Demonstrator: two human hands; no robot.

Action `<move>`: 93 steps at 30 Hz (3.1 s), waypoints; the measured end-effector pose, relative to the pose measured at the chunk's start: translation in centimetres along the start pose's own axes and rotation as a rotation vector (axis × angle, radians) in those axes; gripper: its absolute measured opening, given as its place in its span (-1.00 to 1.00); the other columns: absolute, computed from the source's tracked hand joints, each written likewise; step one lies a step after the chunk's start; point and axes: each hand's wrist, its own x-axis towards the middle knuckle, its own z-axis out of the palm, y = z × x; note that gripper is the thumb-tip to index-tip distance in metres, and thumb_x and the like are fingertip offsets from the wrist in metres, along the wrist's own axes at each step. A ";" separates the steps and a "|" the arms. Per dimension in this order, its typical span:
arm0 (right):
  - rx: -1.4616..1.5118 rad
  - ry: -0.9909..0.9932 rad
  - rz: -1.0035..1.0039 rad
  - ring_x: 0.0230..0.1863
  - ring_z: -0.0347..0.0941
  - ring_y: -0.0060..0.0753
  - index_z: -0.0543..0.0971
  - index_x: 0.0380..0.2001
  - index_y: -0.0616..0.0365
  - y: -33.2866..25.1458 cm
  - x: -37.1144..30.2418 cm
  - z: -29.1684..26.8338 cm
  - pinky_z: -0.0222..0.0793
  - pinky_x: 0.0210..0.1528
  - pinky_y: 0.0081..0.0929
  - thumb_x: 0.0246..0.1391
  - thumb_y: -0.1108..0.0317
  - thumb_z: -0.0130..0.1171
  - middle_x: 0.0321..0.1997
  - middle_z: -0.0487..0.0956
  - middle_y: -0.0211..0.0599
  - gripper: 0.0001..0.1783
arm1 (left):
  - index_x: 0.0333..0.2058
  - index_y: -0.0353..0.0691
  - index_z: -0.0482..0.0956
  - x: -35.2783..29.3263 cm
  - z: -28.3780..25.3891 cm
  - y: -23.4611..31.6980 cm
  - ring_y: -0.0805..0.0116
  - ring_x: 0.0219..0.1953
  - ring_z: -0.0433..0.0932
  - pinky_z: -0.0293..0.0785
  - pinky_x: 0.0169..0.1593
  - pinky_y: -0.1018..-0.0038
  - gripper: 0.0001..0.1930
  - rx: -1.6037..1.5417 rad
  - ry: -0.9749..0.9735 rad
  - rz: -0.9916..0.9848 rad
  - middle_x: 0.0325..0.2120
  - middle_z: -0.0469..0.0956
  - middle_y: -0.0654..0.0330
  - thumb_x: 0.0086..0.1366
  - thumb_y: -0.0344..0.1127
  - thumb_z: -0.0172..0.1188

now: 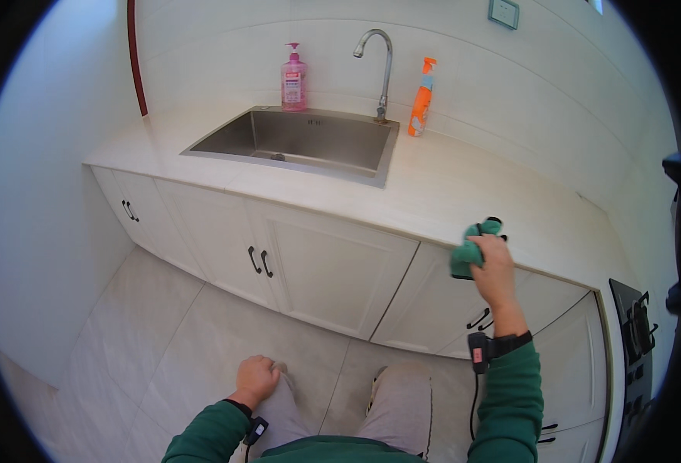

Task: The person wipes the kitchen countertop and the front of the cabinet doors using a green cloth. They move along the counter, wiping the surface and the edges of the cabinets.

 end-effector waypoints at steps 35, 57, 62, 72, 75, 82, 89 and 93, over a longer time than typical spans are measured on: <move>-0.422 0.243 0.185 -0.16 0.38 -0.04 0.52 -0.27 0.04 6.4 -4.3 -3.3 0.37 -0.13 -0.17 -0.15 0.61 0.10 -0.22 0.49 -0.28 -0.69 | -0.46 -0.22 0.65 -0.2 0.1 -0.3 0.00 -0.28 0.55 0.48 -0.15 0.14 -0.79 0.040 0.004 0.014 -0.42 0.60 0.04 0.08 -0.23 0.13; -0.212 0.185 0.151 -0.16 0.38 -0.02 0.53 -0.29 0.03 0.6 -4.3 1.3 0.36 -0.11 -0.16 -0.10 0.57 0.10 -0.25 0.49 -0.24 -0.74 | -0.45 -0.21 0.66 -0.9 1.0 -1.0 0.02 -0.27 0.56 0.47 -0.15 0.13 -0.79 0.056 0.087 0.003 -0.41 0.60 0.04 0.08 -0.21 0.16; 0.238 0.014 0.257 -0.05 0.43 0.01 0.53 -0.18 0.14 -1.4 -8.4 6.4 0.37 0.02 -0.20 -0.20 0.62 0.13 -0.14 0.54 -0.10 -0.61 | -0.45 -0.21 0.66 -1.2 0.9 -0.8 0.01 -0.28 0.56 0.47 -0.15 0.12 -0.80 0.035 0.088 0.003 -0.42 0.61 0.05 0.07 -0.22 0.15; 0.580 0.888 1.214 -0.08 0.49 -0.19 0.42 0.00 0.35 18.3 -12.2 1.3 0.39 0.06 -0.35 -0.06 0.59 0.14 -0.05 0.54 -0.09 -0.54 | -0.46 -0.20 0.66 -0.6 0.8 -1.1 0.03 -0.28 0.56 0.46 -0.15 0.14 -0.80 0.040 0.076 -0.003 -0.42 0.61 0.07 0.05 -0.22 0.17; 0.702 0.898 1.295 -0.05 0.47 -0.21 0.39 -0.01 0.37 17.1 -9.5 2.7 0.38 0.06 -0.34 -0.04 0.59 0.13 -0.03 0.52 -0.09 -0.55 | -0.45 -0.19 0.67 -0.4 0.9 -0.8 0.04 -0.26 0.56 0.46 -0.14 0.15 -0.80 0.038 0.046 -0.019 -0.41 0.61 0.08 0.05 -0.21 0.18; 0.763 0.818 1.225 -0.10 0.49 -0.27 0.37 -0.02 0.39 4.9 -4.3 12.0 0.42 -0.01 -0.35 -0.08 0.64 0.12 -0.05 0.52 -0.11 -0.53 | -0.44 -0.19 0.67 0.0 0.5 -0.4 0.04 -0.26 0.56 0.46 -0.13 0.16 -0.79 0.046 0.003 -0.015 -0.40 0.61 0.08 0.05 -0.20 0.18; 0.925 0.431 1.161 0.05 0.39 -0.19 0.22 0.12 0.37 -9.0 -0.2 17.5 0.24 0.17 -0.37 -0.03 0.47 0.20 0.01 0.45 -0.05 -0.36 | -0.44 -0.19 0.67 0.0 0.3 -0.2 0.05 -0.25 0.56 0.47 -0.12 0.17 -0.80 0.011 -0.002 -0.050 -0.40 0.61 0.08 0.05 -0.20 0.19; 1.109 0.475 1.120 -0.01 0.43 -0.23 0.24 0.14 0.33 -8.3 -0.9 17.1 0.32 0.10 -0.39 -0.03 0.54 0.19 -0.01 0.47 -0.12 -0.37 | -0.43 -0.20 0.67 0.1 0.2 -0.2 0.04 -0.25 0.56 0.47 -0.11 0.16 -0.79 0.046 -0.011 -0.046 -0.39 0.61 0.07 0.05 -0.21 0.20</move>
